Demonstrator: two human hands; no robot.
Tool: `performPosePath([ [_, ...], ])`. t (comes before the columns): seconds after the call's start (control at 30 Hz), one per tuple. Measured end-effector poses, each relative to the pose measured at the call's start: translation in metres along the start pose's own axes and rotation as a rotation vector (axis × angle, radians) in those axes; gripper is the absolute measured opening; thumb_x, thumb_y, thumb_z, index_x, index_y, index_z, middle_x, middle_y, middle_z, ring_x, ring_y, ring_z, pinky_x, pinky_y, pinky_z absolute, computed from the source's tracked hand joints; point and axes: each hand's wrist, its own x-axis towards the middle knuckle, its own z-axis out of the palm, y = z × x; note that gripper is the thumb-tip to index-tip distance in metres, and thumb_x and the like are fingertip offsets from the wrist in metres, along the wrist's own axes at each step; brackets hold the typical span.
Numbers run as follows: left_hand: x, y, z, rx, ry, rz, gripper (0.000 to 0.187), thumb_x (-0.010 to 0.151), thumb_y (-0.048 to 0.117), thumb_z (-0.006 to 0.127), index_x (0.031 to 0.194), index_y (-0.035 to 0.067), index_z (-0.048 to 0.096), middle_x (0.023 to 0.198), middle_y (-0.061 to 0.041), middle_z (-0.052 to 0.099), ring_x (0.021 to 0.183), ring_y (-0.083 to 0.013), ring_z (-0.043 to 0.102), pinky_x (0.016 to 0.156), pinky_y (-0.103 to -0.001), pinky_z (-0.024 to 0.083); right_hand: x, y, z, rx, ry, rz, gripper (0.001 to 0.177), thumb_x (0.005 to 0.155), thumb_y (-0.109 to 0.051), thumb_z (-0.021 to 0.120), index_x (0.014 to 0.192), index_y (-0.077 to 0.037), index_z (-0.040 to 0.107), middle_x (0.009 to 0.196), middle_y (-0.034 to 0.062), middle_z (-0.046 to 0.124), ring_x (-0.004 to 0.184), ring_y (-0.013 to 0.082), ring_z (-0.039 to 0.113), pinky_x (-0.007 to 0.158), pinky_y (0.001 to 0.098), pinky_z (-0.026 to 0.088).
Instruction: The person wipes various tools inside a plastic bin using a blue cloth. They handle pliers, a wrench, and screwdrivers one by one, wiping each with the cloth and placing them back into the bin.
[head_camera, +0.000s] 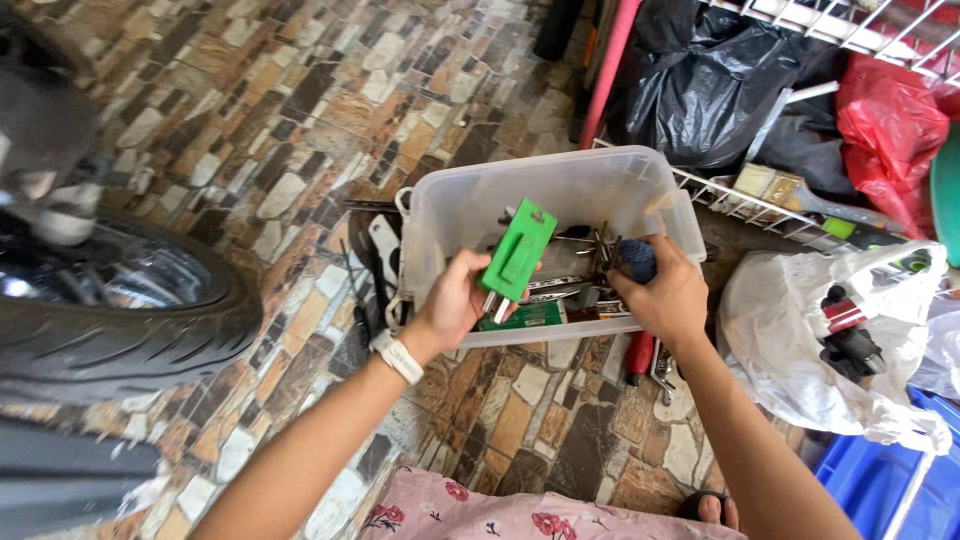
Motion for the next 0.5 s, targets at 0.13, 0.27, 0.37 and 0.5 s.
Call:
performPosePath([
  [0.13,-0.024,-0.019,0.011,-0.087,0.151,0.018,0.057,0.1,0.036,0.033,0.127,-0.004,0.063,0.114,-0.013,0.074,0.08,-0.0179,0.065,0.067,-0.033,0.052,0.003,0.014,0.011,0.319,0.107,0.074,0.061,0.079,-0.036,0.083,0.124,-0.005,0.056,0.104,0.0188,0.071,0.094,0.0324,0.071,0.086,0.0431,0.054],
  [0.27,-0.031,-0.042,0.005,-0.096,0.128,0.167,0.058,0.107,0.043,0.034,0.124,-0.003,0.066,0.099,-0.009,0.071,0.075,-0.016,0.062,0.066,-0.031,0.05,-0.001,0.004,0.034,0.607,0.244,0.141,0.053,0.104,-0.036,0.072,0.13,-0.002,0.042,0.113,0.0194,0.065,0.103,0.026,0.065,0.09,0.0381,0.052],
  [0.37,-0.025,-0.05,-0.005,0.012,0.195,0.197,0.056,0.113,0.048,0.039,0.118,-0.002,0.064,0.091,-0.007,0.067,0.073,-0.0152,0.06,0.067,-0.031,0.05,-0.009,-0.018,0.038,0.785,0.148,0.235,0.038,0.11,-0.032,0.061,0.129,-0.004,0.045,0.115,0.0179,0.061,0.106,0.0248,0.061,0.087,0.0372,0.049],
  [0.5,-0.032,-0.05,-0.001,0.296,0.282,0.187,0.052,0.111,0.046,0.044,0.118,-0.001,0.066,0.09,-0.006,0.065,0.075,-0.0146,0.06,0.064,-0.03,0.046,-0.017,-0.065,0.035,1.041,-0.062,0.328,0.035,0.095,-0.029,0.063,0.118,-0.005,0.051,0.105,0.0117,0.059,0.091,0.0201,0.058,0.068,0.0359,0.051],
])
